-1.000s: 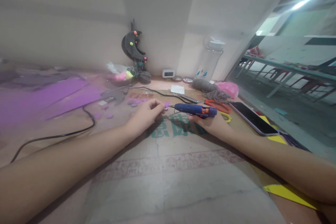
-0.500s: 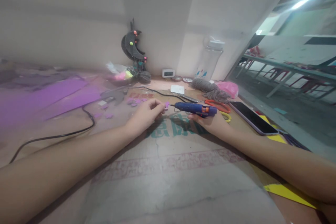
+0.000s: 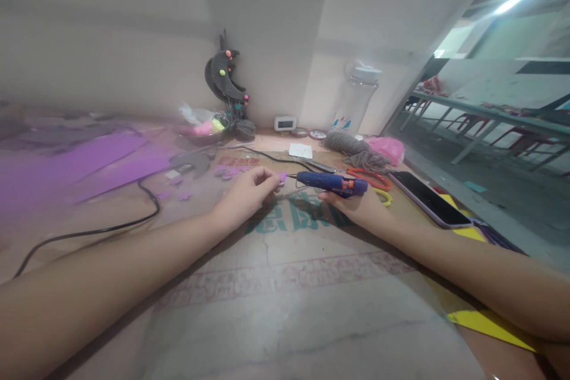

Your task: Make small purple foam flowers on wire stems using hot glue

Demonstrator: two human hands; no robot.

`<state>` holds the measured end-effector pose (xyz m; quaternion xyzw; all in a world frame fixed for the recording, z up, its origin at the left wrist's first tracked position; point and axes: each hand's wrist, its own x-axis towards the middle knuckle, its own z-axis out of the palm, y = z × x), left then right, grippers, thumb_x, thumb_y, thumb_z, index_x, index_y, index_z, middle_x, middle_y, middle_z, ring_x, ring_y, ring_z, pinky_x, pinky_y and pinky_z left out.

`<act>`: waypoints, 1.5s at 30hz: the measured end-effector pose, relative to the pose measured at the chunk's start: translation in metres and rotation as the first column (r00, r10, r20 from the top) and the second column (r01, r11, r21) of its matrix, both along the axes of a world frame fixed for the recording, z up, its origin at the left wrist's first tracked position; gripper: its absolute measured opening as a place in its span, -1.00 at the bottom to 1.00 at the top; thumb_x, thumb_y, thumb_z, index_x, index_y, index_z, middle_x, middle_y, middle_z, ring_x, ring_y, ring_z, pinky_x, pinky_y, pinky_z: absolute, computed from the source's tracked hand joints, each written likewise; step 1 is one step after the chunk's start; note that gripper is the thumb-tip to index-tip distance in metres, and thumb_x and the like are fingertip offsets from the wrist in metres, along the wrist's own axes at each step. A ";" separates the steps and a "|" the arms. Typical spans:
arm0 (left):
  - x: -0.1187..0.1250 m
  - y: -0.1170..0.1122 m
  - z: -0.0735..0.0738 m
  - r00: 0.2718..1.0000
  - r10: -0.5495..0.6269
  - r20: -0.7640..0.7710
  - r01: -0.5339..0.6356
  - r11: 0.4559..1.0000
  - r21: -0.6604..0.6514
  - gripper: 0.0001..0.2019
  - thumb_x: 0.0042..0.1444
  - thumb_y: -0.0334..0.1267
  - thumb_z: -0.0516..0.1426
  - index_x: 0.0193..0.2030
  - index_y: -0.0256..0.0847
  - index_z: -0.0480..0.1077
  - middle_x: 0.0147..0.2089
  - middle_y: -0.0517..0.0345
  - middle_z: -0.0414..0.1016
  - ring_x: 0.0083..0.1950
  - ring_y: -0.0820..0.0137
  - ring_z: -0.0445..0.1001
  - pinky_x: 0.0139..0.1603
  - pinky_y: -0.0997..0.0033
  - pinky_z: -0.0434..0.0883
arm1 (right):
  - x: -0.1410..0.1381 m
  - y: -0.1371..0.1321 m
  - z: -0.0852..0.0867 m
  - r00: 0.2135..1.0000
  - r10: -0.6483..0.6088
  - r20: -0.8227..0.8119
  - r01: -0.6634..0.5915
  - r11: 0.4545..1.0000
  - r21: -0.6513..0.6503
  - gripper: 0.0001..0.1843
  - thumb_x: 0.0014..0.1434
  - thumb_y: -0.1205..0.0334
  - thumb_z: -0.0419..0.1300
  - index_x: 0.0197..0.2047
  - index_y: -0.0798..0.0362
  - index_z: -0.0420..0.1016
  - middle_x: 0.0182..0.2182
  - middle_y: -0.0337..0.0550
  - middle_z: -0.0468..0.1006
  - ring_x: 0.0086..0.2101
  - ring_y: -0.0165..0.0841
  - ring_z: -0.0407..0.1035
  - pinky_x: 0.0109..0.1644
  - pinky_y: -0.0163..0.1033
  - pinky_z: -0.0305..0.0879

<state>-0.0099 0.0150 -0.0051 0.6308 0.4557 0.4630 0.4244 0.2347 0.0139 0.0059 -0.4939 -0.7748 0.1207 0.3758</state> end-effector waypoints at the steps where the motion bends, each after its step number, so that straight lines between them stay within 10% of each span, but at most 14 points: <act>1: 0.000 0.000 0.000 1.000 0.000 -0.003 0.000 1.000 0.000 -0.71 0.15 -0.01 0.16 -0.41 -0.19 0.37 -0.47 0.27 0.38 -0.47 0.50 0.29 -0.44 0.47 0.20 | 0.000 0.000 0.000 1.000 -0.010 0.003 0.010 1.000 0.001 -0.70 0.05 -0.08 0.28 -0.42 -0.02 0.44 -0.48 -0.18 0.57 -0.43 -0.22 0.48 -0.36 -0.20 0.43; 21: 0.001 0.002 -0.001 0.999 -0.014 -0.051 0.013 1.000 -0.026 -0.74 0.17 -0.05 0.12 -0.37 -0.21 0.36 -0.48 0.28 0.32 -0.45 0.48 0.28 -0.40 0.45 0.22 | -0.001 0.007 0.032 0.965 0.052 -0.256 -0.074 0.994 -0.077 -0.66 0.21 -0.08 0.18 -0.27 0.06 0.45 -0.30 -0.07 0.59 -0.32 -0.28 0.47 -0.20 -0.17 0.43; 37: 0.003 0.003 -0.001 0.999 -0.023 -0.027 0.023 0.999 -0.023 -0.77 0.15 -0.10 0.12 -0.39 -0.22 0.37 -0.43 0.25 0.40 -0.42 0.47 0.31 -0.35 0.45 0.23 | -0.001 0.150 0.026 0.972 -0.224 0.071 0.228 0.971 -0.071 -0.71 0.14 0.16 0.28 -0.12 0.16 0.54 -0.15 0.05 0.64 -0.12 -0.13 0.50 0.02 -0.07 0.38; 41: 0.004 0.002 0.000 1.000 -0.021 -0.002 0.020 0.999 -0.030 -0.76 0.14 -0.09 0.13 -0.41 -0.22 0.36 -0.46 0.26 0.37 -0.43 0.47 0.29 -0.37 0.45 0.22 | 0.005 0.159 0.021 0.966 -0.232 0.113 0.248 0.958 -0.147 -0.76 0.08 0.17 0.32 -0.26 0.19 0.57 -0.28 0.06 0.64 -0.22 -0.09 0.51 -0.05 -0.05 0.39; 45: 0.004 0.002 0.001 1.000 -0.014 0.027 0.015 0.999 -0.029 -0.76 0.13 -0.09 0.13 -0.42 -0.22 0.36 -0.47 0.26 0.36 -0.45 0.48 0.28 -0.38 0.45 0.21 | 0.011 0.141 0.020 0.945 -0.322 0.056 0.325 0.943 -0.066 -0.49 0.14 0.11 0.27 0.10 0.20 0.44 -0.01 0.15 0.55 -0.02 -0.08 0.44 0.12 0.00 0.31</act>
